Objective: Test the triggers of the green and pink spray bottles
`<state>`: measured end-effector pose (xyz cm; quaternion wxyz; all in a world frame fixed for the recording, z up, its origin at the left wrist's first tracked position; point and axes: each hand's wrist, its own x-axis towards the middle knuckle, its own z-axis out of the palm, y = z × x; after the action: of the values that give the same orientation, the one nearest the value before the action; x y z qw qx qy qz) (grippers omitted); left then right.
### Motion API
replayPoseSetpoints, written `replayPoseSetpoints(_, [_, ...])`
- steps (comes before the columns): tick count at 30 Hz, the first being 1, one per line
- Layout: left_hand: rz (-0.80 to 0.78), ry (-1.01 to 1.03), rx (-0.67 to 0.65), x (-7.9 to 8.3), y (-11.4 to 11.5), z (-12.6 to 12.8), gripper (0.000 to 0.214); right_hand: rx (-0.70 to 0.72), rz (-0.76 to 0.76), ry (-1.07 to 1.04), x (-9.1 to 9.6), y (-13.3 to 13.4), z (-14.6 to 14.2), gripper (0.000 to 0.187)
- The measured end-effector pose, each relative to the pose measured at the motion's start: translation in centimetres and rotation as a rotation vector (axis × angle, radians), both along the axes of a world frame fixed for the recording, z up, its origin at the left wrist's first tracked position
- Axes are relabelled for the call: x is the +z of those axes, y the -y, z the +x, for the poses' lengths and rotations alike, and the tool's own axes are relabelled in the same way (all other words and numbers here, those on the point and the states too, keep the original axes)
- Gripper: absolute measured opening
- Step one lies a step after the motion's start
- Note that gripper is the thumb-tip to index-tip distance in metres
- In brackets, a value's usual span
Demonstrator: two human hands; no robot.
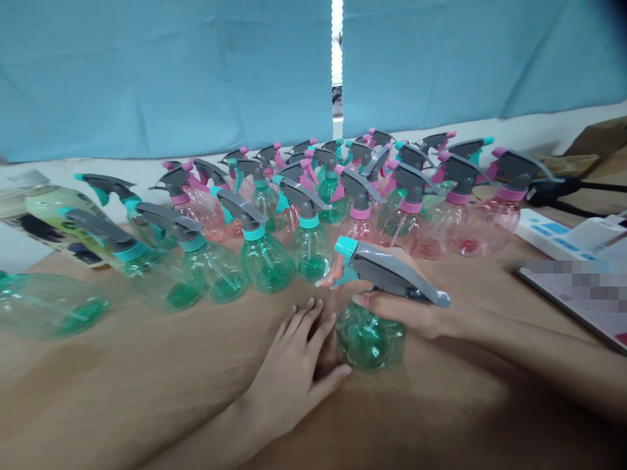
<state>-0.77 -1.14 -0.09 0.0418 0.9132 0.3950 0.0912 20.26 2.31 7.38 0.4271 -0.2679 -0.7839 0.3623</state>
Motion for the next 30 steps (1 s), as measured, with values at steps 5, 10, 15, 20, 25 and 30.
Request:
replayPoseSetpoints(5, [-0.008,-0.025,0.002,0.0,0.0,0.0,0.063,0.007,0.031,0.0,0.0,0.0,0.1,0.018])
replayPoseSetpoints(10, [0.008,-0.008,0.005,-0.1,-0.1,0.0,0.062,0.02,-0.027,-0.024,0.4,0.4,0.1,0.023])
replayPoseSetpoints(15, [0.02,-0.006,-0.001,-0.1,-0.1,-0.1,0.06,0.007,-0.096,-0.066,1.2,0.9,-0.3,0.017])
replayPoseSetpoints(20, [0.026,-0.011,-0.008,-0.2,-0.2,-0.1,0.059,-0.018,-0.06,-0.052,1.0,0.8,-0.4,0.012])
replayPoseSetpoints(25, [0.02,-0.004,-0.002,-0.1,-0.1,-0.1,0.06,-0.071,-0.029,0.018,1.4,1.0,-0.5,0.012])
replayPoseSetpoints(30, [0.012,0.007,0.006,-0.2,0.0,-0.1,0.062,-0.092,-0.013,0.022,1.0,0.8,-0.8,0.021])
